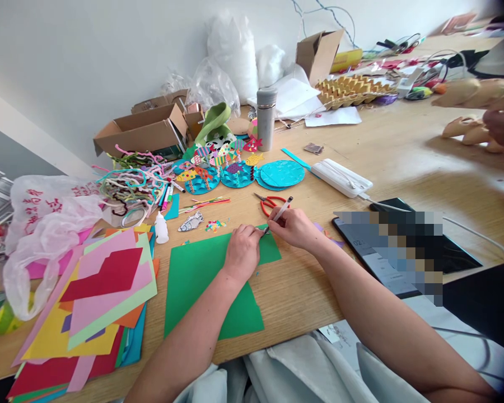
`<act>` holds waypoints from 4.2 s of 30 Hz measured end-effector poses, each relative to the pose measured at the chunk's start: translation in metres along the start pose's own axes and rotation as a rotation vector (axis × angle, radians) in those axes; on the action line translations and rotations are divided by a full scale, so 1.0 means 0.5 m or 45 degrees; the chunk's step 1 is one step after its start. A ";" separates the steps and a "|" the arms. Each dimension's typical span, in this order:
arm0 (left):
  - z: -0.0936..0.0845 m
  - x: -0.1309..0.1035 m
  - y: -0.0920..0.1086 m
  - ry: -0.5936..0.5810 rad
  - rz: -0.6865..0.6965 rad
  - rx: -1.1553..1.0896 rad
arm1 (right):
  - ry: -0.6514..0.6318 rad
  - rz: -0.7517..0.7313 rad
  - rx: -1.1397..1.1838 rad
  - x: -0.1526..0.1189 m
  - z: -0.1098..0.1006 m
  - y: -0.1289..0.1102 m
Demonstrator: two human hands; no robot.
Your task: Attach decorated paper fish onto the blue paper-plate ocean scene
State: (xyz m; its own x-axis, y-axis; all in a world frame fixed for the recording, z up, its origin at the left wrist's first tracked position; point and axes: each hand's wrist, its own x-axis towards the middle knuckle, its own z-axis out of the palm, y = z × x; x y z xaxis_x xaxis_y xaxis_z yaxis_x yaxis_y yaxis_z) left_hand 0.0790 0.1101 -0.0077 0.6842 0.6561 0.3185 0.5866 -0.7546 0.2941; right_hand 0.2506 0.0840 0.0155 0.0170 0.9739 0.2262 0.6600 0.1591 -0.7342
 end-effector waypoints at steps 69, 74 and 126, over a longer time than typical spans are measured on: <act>-0.007 -0.004 0.009 -0.108 0.221 0.409 | 0.060 0.128 -0.106 0.004 -0.007 0.016; -0.007 -0.003 0.010 -0.112 0.225 0.437 | 0.079 0.119 -0.108 0.004 -0.006 0.019; -0.007 -0.002 0.012 -0.107 0.216 0.379 | -0.002 -0.061 0.054 0.001 -0.001 0.020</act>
State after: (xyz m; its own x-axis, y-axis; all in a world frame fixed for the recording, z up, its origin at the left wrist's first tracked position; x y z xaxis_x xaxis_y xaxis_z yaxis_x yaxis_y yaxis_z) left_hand 0.0801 0.1048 -0.0030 0.8089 0.5267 0.2613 0.5535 -0.8321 -0.0360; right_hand 0.2577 0.0859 0.0083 -0.0146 0.9653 0.2607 0.6276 0.2119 -0.7492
